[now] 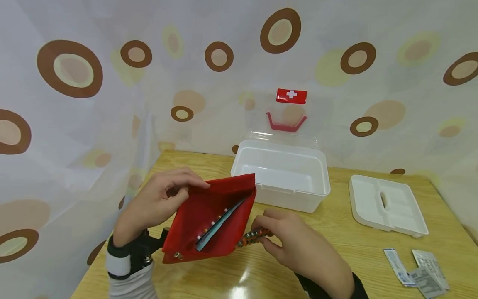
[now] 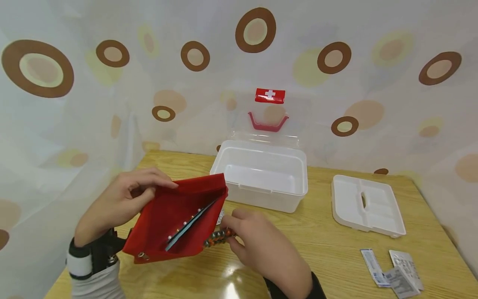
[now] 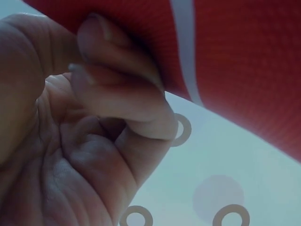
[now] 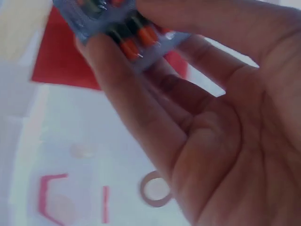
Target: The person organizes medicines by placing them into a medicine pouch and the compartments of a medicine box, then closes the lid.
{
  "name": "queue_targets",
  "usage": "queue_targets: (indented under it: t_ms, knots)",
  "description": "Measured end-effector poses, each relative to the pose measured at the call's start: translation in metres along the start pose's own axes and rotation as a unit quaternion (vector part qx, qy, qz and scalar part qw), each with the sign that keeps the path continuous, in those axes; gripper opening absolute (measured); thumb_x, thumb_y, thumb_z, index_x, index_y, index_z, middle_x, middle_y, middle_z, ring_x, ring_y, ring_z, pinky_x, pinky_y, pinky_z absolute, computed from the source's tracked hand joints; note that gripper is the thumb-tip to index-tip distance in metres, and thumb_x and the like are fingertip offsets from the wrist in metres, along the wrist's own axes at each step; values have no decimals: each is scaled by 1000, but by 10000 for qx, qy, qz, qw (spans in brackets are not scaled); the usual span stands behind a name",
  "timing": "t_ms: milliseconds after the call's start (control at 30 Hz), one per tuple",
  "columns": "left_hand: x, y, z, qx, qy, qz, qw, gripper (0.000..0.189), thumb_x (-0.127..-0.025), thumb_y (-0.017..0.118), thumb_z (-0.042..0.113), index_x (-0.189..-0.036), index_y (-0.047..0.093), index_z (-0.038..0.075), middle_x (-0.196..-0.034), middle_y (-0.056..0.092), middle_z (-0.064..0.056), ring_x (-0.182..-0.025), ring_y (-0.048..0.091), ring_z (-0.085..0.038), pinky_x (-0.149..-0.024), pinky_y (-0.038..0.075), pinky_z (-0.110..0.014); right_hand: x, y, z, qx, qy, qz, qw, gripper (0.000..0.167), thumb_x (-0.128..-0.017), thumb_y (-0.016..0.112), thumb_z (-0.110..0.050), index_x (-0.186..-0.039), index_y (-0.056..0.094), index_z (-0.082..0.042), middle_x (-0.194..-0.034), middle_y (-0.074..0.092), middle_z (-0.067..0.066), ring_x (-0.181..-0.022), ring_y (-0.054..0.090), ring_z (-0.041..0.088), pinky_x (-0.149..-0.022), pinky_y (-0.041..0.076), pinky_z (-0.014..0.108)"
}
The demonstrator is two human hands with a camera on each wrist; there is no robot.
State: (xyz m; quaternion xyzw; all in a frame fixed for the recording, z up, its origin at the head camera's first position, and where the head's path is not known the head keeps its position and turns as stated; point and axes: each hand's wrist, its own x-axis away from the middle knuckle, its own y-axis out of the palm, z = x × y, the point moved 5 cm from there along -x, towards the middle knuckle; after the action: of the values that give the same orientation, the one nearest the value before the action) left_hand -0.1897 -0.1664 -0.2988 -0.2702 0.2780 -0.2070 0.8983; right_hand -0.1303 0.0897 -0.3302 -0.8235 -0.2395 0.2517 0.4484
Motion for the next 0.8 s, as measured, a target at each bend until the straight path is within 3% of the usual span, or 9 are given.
queue_targets:
  t_ms: [200, 333, 433, 633, 800]
  knots:
    - [-3, 6, 5, 96, 116, -162, 9998, 47, -93, 46, -11, -112, 76, 20, -111, 70, 7, -88, 60, -18, -60, 45, -26, 11, -6, -31, 153, -557, 352, 9977, 31, -89, 74, -4, -114, 71, -24, -102, 65, -15, -87, 62, -1, -79, 55, 21]
    - [-7, 14, 9, 180, 225, -312, 9991, 47, -93, 46, -11, -112, 76, 19, -111, 70, 6, -86, 60, -17, -61, 45, -26, 12, -10, -39, 180, -555, 572, 9967, 36, -88, 77, -8, -119, 71, -27, -113, 65, -16, -96, 63, 0, -84, 56, 21]
    - [-8, 18, 11, 238, 311, -394, 9985, 46, -93, 46, -11, -112, 76, 19, -110, 70, 5, -86, 60, -18, -62, 47, -26, 11, -12, -41, 177, -535, 750, 9956, 37, -86, 80, -9, -117, 72, -27, -115, 64, -17, -98, 63, 0, -83, 55, 20]
    - [-10, 25, 11, 365, 355, -529, 9973, 46, -93, 47, -12, -113, 76, 18, -109, 70, 5, -87, 62, -17, -66, 51, -27, 3, -6, -45, 134, -935, 1526, 9838, 34, -83, 80, -2, -112, 75, -20, -112, 65, -13, -98, 63, 3, -83, 53, 16]
    - [-11, 30, 9, 525, 416, -636, 9957, 46, -93, 46, -12, -113, 76, 16, -110, 70, 4, -82, 60, -17, -63, 48, -26, -11, 15, -36, 197, -846, 1438, 9858, 25, -87, 78, -6, -109, 76, -17, -109, 65, -10, -98, 61, 4, -82, 54, 17]
